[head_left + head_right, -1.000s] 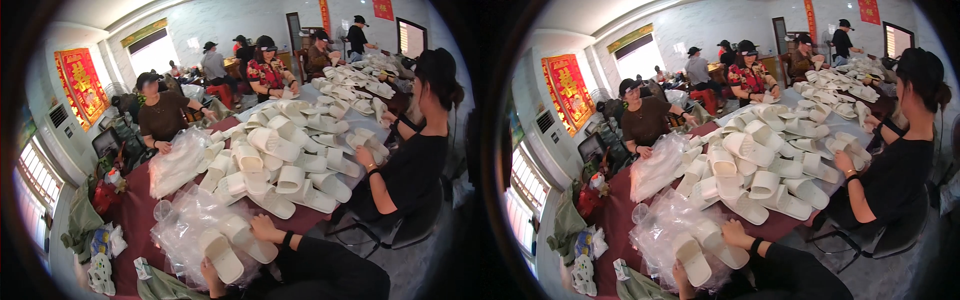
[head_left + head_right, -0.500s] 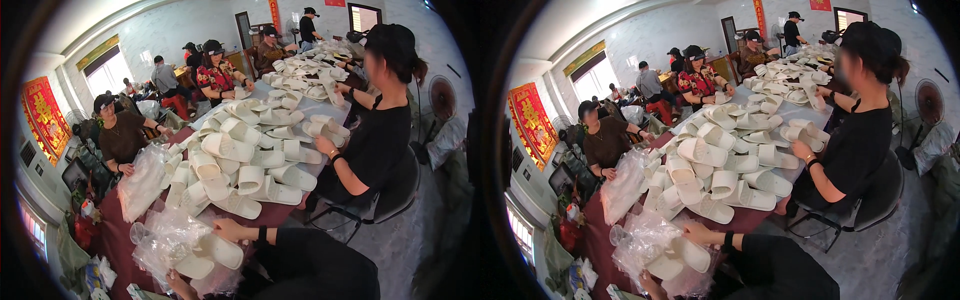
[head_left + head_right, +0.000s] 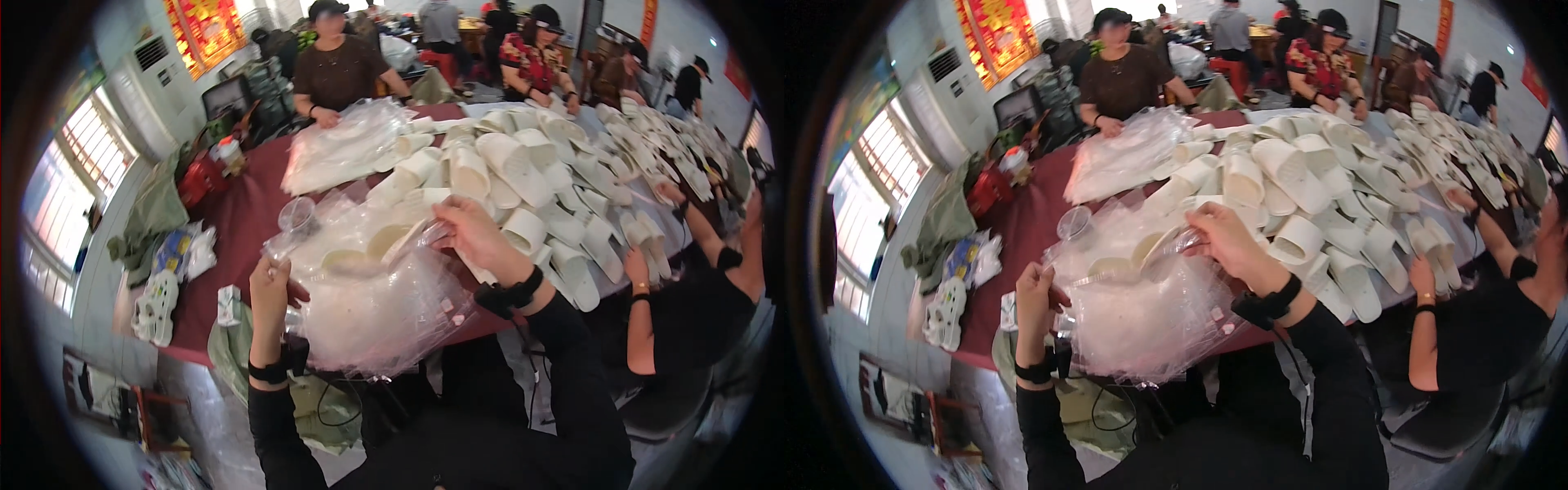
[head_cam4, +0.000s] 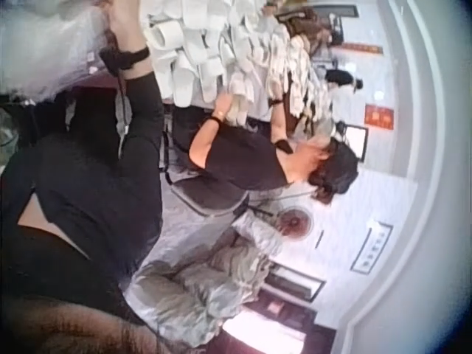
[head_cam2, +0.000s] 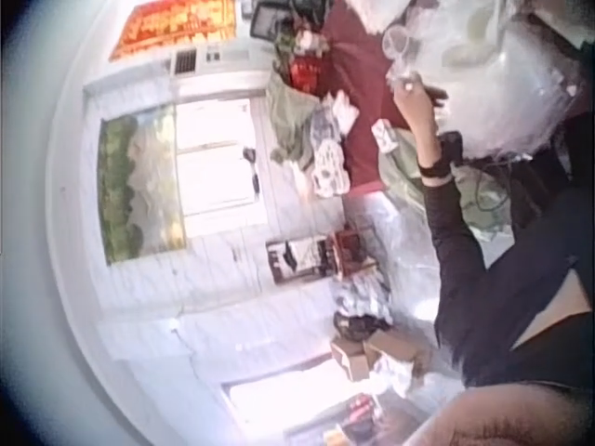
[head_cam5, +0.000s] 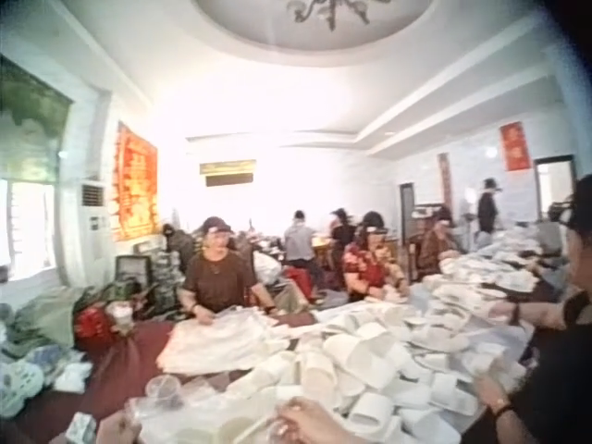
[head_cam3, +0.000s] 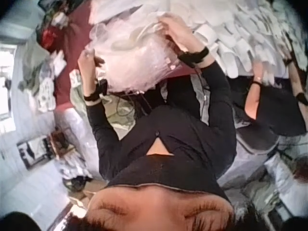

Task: The recorder is packaging white slippers or sandals into clear plastic bags at a shared work table.

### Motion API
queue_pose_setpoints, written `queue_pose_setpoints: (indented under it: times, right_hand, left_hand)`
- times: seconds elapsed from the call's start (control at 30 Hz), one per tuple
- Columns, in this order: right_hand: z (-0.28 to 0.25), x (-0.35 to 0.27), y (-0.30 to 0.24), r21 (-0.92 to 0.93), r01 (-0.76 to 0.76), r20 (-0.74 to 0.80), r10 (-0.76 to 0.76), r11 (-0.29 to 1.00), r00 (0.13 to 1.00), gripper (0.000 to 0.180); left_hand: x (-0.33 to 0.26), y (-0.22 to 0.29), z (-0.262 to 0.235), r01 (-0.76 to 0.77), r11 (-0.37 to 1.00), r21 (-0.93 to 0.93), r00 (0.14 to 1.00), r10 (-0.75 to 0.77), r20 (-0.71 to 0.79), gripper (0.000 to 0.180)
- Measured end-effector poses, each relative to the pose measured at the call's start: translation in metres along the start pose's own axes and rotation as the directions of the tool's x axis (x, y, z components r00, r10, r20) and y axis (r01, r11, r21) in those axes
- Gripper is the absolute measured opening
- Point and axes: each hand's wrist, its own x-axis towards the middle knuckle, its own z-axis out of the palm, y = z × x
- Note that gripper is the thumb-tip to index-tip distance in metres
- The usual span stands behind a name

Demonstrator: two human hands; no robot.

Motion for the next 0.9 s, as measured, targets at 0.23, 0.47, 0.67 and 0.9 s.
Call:
queue_pose_setpoints:
  times: [0.23,0.47,0.67,0.9]
  right_hand:
    - [0.017,-0.026,-0.028,0.082,0.154,0.183,-0.167,0.985,0.969,0.014]
    - [0.026,-0.042,0.012,0.058,0.127,0.545,-0.138,0.99,0.827,0.013]
    - [0.022,-0.006,0.149,-0.564,0.306,0.543,0.066,0.767,0.837,0.029]
    - [0.016,0.0,0.225,-0.741,0.667,0.659,0.103,-0.077,0.745,0.056]
  left_hand:
    - [-0.026,0.027,-0.017,-0.171,0.953,-0.252,0.979,0.135,-0.155,0.015]
    - [-0.055,0.06,-0.045,-0.527,0.842,-0.114,0.763,0.41,-0.5,0.01]
    - [-0.099,0.061,-0.104,-0.51,0.857,-0.081,0.805,0.442,-0.396,0.006]
    - [-0.17,0.044,-0.192,-0.315,0.946,-0.076,0.907,0.277,-0.317,0.01]
